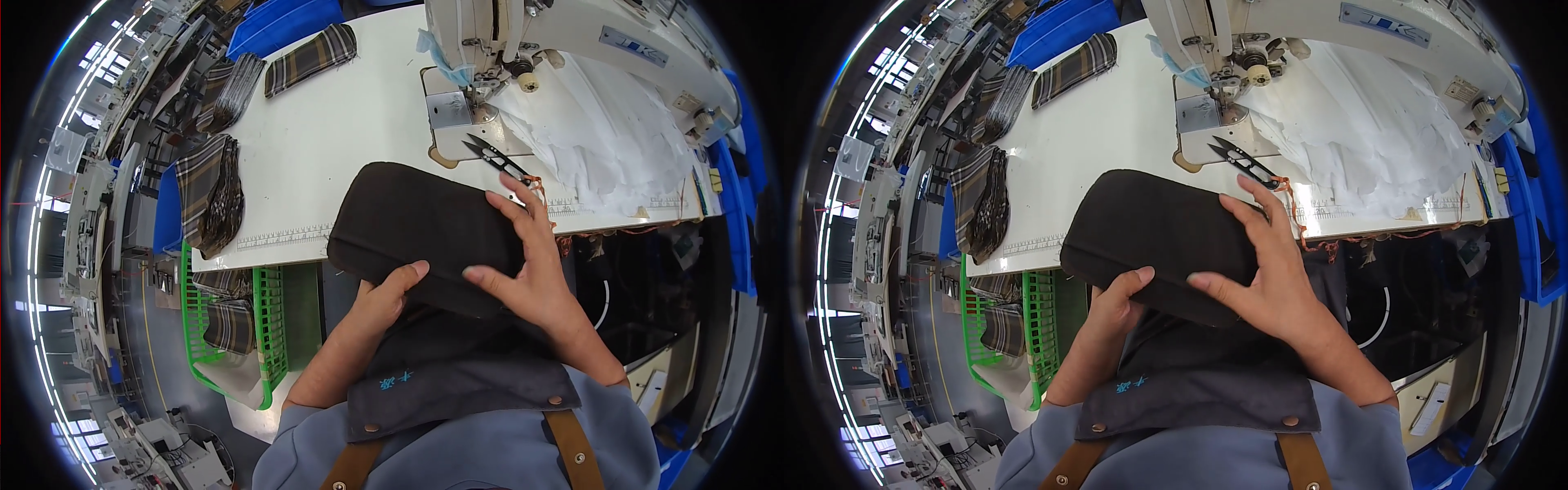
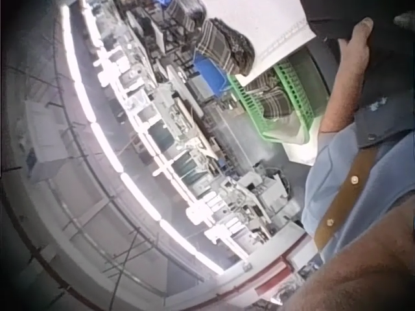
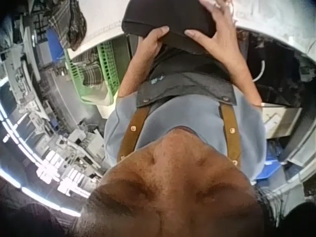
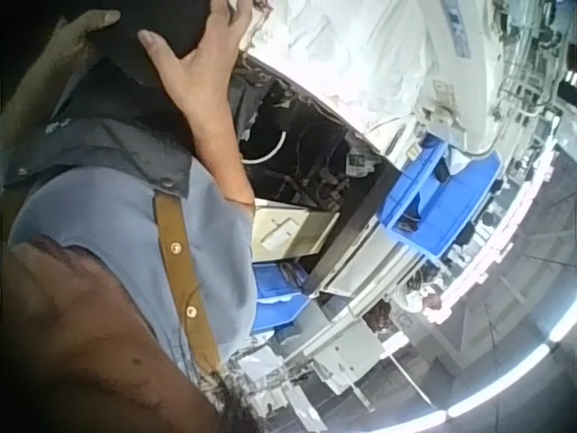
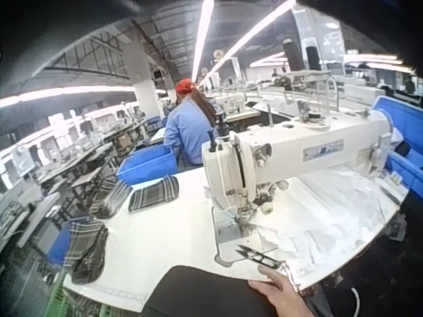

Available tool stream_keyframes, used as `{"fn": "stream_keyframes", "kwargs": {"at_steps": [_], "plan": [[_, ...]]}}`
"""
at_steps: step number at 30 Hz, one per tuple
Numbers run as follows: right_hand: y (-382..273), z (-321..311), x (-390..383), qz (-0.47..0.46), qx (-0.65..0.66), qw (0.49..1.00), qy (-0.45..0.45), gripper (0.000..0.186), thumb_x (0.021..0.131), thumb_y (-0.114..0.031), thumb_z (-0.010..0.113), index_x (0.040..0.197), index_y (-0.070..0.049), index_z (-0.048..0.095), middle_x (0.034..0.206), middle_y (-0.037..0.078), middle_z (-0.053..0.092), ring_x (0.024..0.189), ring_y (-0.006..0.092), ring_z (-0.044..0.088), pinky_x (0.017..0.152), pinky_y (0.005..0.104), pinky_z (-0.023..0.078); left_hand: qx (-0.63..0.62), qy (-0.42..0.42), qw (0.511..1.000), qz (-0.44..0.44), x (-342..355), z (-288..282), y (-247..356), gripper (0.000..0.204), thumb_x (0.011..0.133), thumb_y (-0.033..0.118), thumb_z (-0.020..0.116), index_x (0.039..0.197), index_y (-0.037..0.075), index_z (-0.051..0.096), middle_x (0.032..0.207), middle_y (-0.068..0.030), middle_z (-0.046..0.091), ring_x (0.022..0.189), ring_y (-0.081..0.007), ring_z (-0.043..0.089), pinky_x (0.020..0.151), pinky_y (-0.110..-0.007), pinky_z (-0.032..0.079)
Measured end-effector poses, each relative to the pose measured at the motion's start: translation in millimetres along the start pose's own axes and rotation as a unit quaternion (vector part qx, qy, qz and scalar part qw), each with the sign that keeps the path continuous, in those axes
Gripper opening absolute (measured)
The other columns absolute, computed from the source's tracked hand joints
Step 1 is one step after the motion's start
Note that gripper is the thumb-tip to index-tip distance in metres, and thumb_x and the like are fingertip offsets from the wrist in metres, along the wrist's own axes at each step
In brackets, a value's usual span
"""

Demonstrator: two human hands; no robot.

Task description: Sewing a plaid pouch using a sewing machine and trimming threads.

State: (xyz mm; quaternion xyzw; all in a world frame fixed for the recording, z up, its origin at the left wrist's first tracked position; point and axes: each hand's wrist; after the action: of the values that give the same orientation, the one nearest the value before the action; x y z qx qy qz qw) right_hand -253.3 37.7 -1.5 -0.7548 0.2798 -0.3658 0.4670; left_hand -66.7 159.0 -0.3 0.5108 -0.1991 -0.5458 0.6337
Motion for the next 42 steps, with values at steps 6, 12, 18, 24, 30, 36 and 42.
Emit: {"fn": "stream_keyframes", "kwargs": {"at_steps": [6, 12, 18, 24, 30, 36, 42], "plan": [[-39, 0, 8, -0.148, -0.413, 0.898, -0.044, 0.082, 0.068, -0.052, 0.083, 0.13, -0.002, 0.061, 0.155, 0.021, 0.04, 0.147, 0.0421, 0.031, 0.118, 0.0592, 0.024, 0.022, -0.059, 0.994, 0.086, 0, -27, -20, 0.035, 0.083, -0.007, 0.055, 0.118, -0.008, 0.062, 0.119, -0.0176, 0.066, 0.112, -0.0286, 0.065, 0.102, -0.041, 0.052], [-41, 15, 14, -0.185, -0.371, 0.901, -0.131, 0.082, 0.069, -0.027, 0.076, 0.141, 0.002, 0.049, 0.152, 0.023, 0.044, 0.144, 0.0386, 0.04, 0.119, 0.0599, 0.024, 0.204, -0.075, 0.948, 0.232, -2, -23, -36, 0.02, 0.082, -0.012, 0.061, 0.099, -0.005, 0.068, 0.11, -0.0149, 0.069, 0.103, -0.0249, 0.067, 0.093, -0.037, 0.053], [-22, 15, 28, -0.203, -0.385, 0.896, -0.091, 0.061, 0.082, -0.016, 0.066, 0.136, 0.008, 0.05, 0.138, 0.026, 0.056, 0.127, 0.0381, 0.057, 0.108, 0.0507, 0.044, 0.542, -0.04, 0.745, 0.387, -8, -13, -21, 0.026, 0.067, -0.014, 0.067, 0.087, 0.003, 0.069, 0.085, -0.0127, 0.067, 0.091, -0.0297, 0.066, 0.083, -0.039, 0.051], [-32, -10, 50, -0.135, -0.155, 0.979, -0.02, 0.049, 0.077, 0.01, 0.057, 0.124, -0.003, 0.063, 0.111, 0.021, 0.069, 0.103, 0.0401, 0.066, 0.096, 0.0455, 0.051, 0.264, 0.016, 0.947, 0.183, -5, -10, -29, 0.03, 0.091, -0.004, 0.051, 0.119, -0.003, 0.062, 0.111, -0.0044, 0.062, 0.1, -0.0137, 0.057, 0.089, -0.028, 0.047], [-29, -2, 49, -0.099, -0.215, 0.971, -0.041, 0.03, 0.078, 0.007, 0.059, 0.106, 0.001, 0.067, 0.096, 0.019, 0.069, 0.09, 0.0391, 0.067, 0.081, 0.0431, 0.053, 0.017, 0.047, 0.987, 0.15, 18, 27, -7, 0.04, 0.095, -0.001, 0.064, 0.135, 0.002, 0.055, 0.127, -0.0059, 0.061, 0.118, -0.0149, 0.057, 0.104, -0.03, 0.044], [-22, 3, 47, -0.043, -0.074, 0.994, -0.06, 0.02, 0.08, 0.006, 0.049, 0.095, 0.002, 0.061, 0.078, 0.013, 0.06, 0.07, 0.0238, 0.059, 0.068, 0.0328, 0.047, -0.027, 0.134, 0.987, 0.086, 35, 25, -21, 0.041, 0.093, -0.003, 0.066, 0.132, 0.003, 0.055, 0.125, -0.0064, 0.062, 0.115, -0.0171, 0.059, 0.102, -0.032, 0.047], [-4, 0, 54, 0.063, 0.058, 0.996, 0.006, 0.014, 0.085, -0.001, 0.048, 0.095, 0.001, 0.057, 0.072, 0.006, 0.055, 0.07, 0.015, 0.053, 0.067, 0.0342, 0.045, 0.04, 0.045, 0.995, 0.083, 43, 25, -15, 0.042, 0.087, -0.009, 0.06, 0.127, 0.002, 0.054, 0.116, -0.0059, 0.064, 0.107, -0.0147, 0.061, 0.095, -0.03, 0.05]]}}
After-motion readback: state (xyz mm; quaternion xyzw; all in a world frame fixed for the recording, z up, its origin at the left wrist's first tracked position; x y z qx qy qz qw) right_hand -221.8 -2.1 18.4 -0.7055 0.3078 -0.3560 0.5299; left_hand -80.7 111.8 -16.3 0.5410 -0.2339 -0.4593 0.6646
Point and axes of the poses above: each hand's wrist, its own x-axis towards the middle knuckle, its own z-axis out of the palm, y = z × x
